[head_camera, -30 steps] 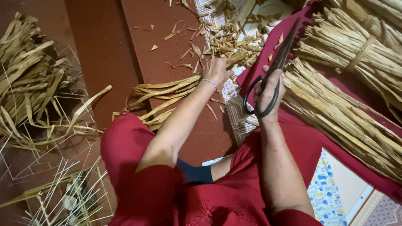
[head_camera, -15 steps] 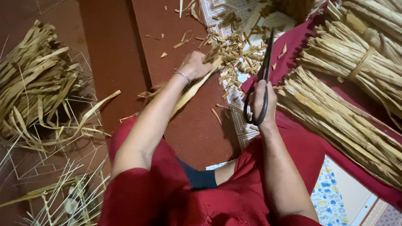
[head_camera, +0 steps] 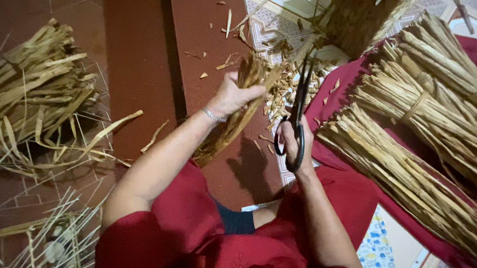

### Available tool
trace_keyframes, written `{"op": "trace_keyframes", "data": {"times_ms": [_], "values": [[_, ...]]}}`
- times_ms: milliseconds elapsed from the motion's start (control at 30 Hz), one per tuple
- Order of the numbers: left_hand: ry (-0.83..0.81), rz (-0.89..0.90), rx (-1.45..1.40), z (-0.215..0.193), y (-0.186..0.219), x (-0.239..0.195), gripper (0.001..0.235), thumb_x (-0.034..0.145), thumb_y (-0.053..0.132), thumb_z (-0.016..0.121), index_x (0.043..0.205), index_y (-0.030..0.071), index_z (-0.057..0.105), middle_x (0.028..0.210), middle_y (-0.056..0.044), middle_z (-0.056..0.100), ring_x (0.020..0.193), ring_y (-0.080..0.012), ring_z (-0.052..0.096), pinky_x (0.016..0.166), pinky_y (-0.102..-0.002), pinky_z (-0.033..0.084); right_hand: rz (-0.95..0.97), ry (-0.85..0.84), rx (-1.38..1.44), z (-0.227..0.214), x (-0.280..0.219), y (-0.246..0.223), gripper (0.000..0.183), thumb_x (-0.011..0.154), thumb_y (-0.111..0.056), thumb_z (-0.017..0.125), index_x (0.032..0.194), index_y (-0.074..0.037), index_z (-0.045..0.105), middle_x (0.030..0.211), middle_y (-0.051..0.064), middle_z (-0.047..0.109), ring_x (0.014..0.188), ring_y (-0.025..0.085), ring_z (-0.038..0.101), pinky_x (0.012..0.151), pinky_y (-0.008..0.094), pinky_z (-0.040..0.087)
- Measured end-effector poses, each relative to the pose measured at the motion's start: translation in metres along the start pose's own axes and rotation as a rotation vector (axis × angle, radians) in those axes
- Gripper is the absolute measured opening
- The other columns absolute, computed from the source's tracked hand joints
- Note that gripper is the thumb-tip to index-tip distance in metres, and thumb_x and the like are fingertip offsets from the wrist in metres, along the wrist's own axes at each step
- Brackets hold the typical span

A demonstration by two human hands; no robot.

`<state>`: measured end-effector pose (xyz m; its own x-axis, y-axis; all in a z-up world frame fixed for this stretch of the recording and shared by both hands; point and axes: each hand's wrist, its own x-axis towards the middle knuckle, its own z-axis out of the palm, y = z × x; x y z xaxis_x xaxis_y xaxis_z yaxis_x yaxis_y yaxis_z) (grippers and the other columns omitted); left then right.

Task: The person sits on the floor and uses scissors to cut dried plant stems into shorter pieces. They repeatedly pick up stems, cut them, and place the cut pieces into a pile.

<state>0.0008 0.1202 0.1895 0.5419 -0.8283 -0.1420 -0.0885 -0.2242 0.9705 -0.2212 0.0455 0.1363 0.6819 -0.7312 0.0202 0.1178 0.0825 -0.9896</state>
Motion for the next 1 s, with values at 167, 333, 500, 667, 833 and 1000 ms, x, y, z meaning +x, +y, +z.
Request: {"op": "trace_keyframes", "data": {"times_ms": [167, 333, 500, 667, 833, 1000], "values": [[-0.089, 0.217, -0.189, 0.019, 0.009, -0.037, 0.014, 0.088, 0.018, 0.082, 0.095, 0.005, 0.079, 0.087, 0.004, 0.072, 0.078, -0.0049, 0.066, 0.074, -0.026, 0.056, -0.228, 0.099, 0.015, 0.025, 0.012, -0.053, 0.051, 0.097, -0.013, 0.076, 0.140, 0.000, 0.051, 0.098, 0.001, 0.063, 0.084, 0.008, 0.059, 0.074, 0.023, 0.050], [-0.129, 0.250, -0.183, 0.008, 0.032, -0.050, 0.020, 0.088, 0.017, 0.076, 0.105, 0.009, 0.078, 0.091, 0.006, 0.075, 0.081, -0.0024, 0.067, 0.075, -0.024, 0.056, -0.205, 0.133, 0.048, 0.038, 0.011, -0.079, 0.057, 0.092, -0.006, 0.078, 0.140, 0.001, 0.049, 0.092, 0.003, 0.065, 0.079, 0.009, 0.061, 0.070, 0.022, 0.050], [-0.122, -0.051, -0.302, 0.007, 0.038, -0.051, 0.014, 0.086, 0.021, 0.078, 0.091, 0.008, 0.077, 0.070, 0.004, 0.066, 0.052, -0.0052, 0.053, 0.045, -0.024, 0.042, -0.128, 0.099, 0.196, 0.034, 0.019, -0.081, 0.057, 0.087, -0.001, 0.073, 0.140, 0.002, 0.051, 0.084, 0.003, 0.061, 0.066, 0.012, 0.057, 0.059, 0.025, 0.047], [-0.109, -0.047, -0.238, 0.014, 0.036, -0.045, 0.016, 0.087, 0.024, 0.076, 0.093, 0.009, 0.076, 0.071, 0.005, 0.066, 0.052, -0.0045, 0.054, 0.045, -0.023, 0.045, -0.152, 0.055, 0.248, 0.026, 0.029, -0.081, 0.058, 0.087, -0.001, 0.072, 0.141, 0.001, 0.050, 0.087, 0.003, 0.061, 0.073, 0.013, 0.058, 0.065, 0.026, 0.048], [-0.083, 0.246, -0.119, 0.020, 0.022, -0.043, 0.021, 0.088, 0.022, 0.076, 0.103, 0.007, 0.078, 0.086, 0.005, 0.074, 0.076, -0.0031, 0.065, 0.070, -0.022, 0.055, -0.259, 0.120, 0.095, 0.019, 0.034, -0.075, 0.060, 0.086, -0.001, 0.079, 0.138, 0.002, 0.049, 0.089, 0.002, 0.059, 0.076, 0.012, 0.059, 0.067, 0.027, 0.050], [-0.142, 0.011, -0.107, 0.024, 0.015, -0.038, 0.018, 0.087, 0.021, 0.075, 0.097, 0.005, 0.078, 0.080, 0.000, 0.072, 0.067, -0.0074, 0.063, 0.063, -0.025, 0.053, -0.199, 0.113, 0.119, 0.009, 0.032, -0.068, 0.059, 0.085, -0.002, 0.079, 0.138, 0.003, 0.054, 0.087, 0.002, 0.060, 0.075, 0.012, 0.060, 0.067, 0.026, 0.049]]}}
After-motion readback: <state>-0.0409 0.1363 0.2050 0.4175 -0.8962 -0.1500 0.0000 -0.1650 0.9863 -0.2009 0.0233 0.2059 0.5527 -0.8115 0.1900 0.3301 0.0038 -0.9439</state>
